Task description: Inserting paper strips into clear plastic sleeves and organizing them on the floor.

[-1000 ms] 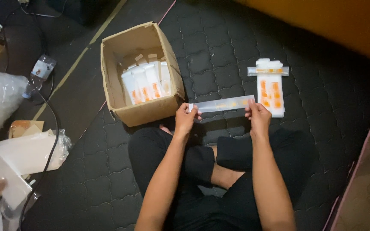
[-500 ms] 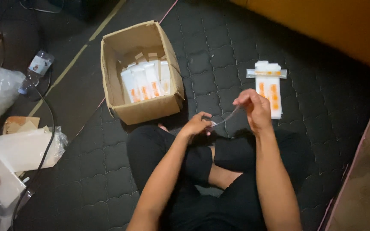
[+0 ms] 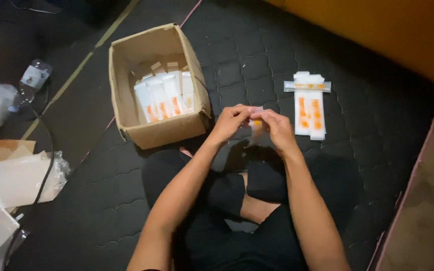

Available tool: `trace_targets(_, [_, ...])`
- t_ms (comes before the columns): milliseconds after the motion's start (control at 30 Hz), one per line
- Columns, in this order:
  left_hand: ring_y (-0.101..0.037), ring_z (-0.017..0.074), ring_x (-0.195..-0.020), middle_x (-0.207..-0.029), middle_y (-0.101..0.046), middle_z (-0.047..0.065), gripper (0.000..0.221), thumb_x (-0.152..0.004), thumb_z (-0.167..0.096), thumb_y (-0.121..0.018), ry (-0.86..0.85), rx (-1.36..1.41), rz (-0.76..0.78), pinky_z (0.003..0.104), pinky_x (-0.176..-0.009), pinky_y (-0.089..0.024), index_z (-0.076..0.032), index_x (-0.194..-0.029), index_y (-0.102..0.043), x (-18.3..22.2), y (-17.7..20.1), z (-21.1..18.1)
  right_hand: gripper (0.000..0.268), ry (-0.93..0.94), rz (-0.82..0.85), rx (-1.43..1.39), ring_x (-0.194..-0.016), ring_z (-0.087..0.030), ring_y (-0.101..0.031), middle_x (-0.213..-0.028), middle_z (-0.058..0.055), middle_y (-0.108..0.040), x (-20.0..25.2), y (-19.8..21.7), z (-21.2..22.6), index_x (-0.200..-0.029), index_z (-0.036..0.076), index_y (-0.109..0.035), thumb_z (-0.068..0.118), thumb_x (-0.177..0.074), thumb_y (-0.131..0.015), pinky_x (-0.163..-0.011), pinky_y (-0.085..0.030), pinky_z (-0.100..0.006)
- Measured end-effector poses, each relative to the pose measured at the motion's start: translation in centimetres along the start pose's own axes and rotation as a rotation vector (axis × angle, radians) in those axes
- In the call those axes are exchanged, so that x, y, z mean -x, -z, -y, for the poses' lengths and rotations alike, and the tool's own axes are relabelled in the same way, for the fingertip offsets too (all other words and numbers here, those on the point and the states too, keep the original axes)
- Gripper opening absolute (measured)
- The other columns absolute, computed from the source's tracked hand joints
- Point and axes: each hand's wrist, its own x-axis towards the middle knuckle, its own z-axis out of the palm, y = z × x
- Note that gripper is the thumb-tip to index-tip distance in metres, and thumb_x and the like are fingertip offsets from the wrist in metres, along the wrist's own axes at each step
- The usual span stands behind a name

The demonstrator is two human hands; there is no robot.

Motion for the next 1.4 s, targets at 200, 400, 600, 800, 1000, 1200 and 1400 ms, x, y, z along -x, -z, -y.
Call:
trace_targets(200, [-0.069,0.0331,-0.080,-0.080,-0.067,0.007,0.020,-0.099,-0.035,-0.066,-0.282,-0.568,-0.093,0.044,-0.074,-0.054,-0.022,-0.089,-0.079,-4.3,1.2,2.6,0.029,-0.195,-0.045,-0.024,-0.079,-0.005,-0.061,-0.096,0.003,-0.073,0.1,-1.3,0.5,-0.107,0.011,-0.080,0.017,-0.103,-0.052,-0.077,-0.052,-0.022])
trace_targets(400, [-0.073,0.0292,-0.082,-0.082,-0.072,0.007,0.018,-0.100,-0.032,-0.068,-0.262,-0.465,-0.223,0.040,-0.071,-0.056,-0.020,-0.097,-0.080,-7.5,3.1,5.7,0.031,-0.281,-0.066,-0.003,-0.071,-0.003,-0.050,-0.081,0.004,-0.065,3.4,-3.4,1.5,-0.104,0.009,-0.082,0.014,-0.101,-0.051,-0.069,-0.041,-0.016])
trace_targets(600, [-0.072,0.0348,-0.085,-0.083,-0.072,0.013,0.018,-0.099,-0.027,-0.066,-0.198,-0.391,-0.248,0.042,-0.070,-0.055,-0.015,-0.099,-0.080,-7.5,4.2,5.7,0.033,-0.361,-0.029,-0.083,-0.097,-0.019,-0.070,-0.107,-0.013,-0.076,8.5,-2.8,-4.9,-0.111,0.002,-0.079,0.016,-0.106,-0.049,-0.092,-0.054,-0.034])
trace_targets(800, [-0.073,0.0327,-0.083,-0.084,-0.073,0.011,0.020,-0.100,-0.027,-0.065,-0.172,-0.381,-0.221,0.041,-0.071,-0.057,-0.014,-0.101,-0.080,-7.4,3.8,6.3,0.033,-0.418,-0.097,-0.141,-0.082,-0.020,-0.073,-0.100,-0.015,-0.077,11.5,-2.4,-7.0,-0.106,-0.004,-0.078,0.012,-0.103,-0.050,-0.084,-0.058,-0.031])
trace_targets(1000, [-0.072,0.0392,-0.094,-0.090,-0.075,0.013,0.021,-0.099,-0.030,-0.065,-0.115,-0.429,-0.230,0.047,-0.078,-0.057,-0.015,-0.102,-0.080,-7.1,4.0,6.5,0.034,-0.420,-0.101,-0.137,-0.076,-0.018,-0.070,-0.090,-0.015,-0.077,11.9,-2.6,-5.7,-0.107,-0.004,-0.080,0.011,-0.102,-0.049,-0.081,-0.057,-0.028])
trace_targets(1200, [-0.071,0.0399,-0.094,-0.090,-0.075,0.013,0.021,-0.099,-0.031,-0.066,-0.122,-0.440,-0.238,0.050,-0.078,-0.057,-0.016,-0.102,-0.080,-7.2,4.0,6.6,0.033,-0.427,-0.098,-0.151,-0.077,-0.016,-0.069,-0.095,-0.013,-0.077,11.6,-2.4,-6.6,-0.109,-0.002,-0.079,0.011,-0.102,-0.050,-0.084,-0.057,-0.028])
trace_targets(1400, [-0.072,0.0370,-0.085,-0.083,-0.072,0.013,0.022,-0.101,-0.027,-0.064,-0.161,-0.406,-0.216,0.046,-0.072,-0.057,-0.012,-0.102,-0.080,-7.1,4.2,6.9,0.032,-0.416,-0.109,-0.109,-0.079,-0.016,-0.067,-0.092,-0.011,-0.076,11.9,-3.2,-4.6,-0.105,-0.003,-0.081,0.011,-0.101,-0.052,-0.085,-0.055,-0.029])
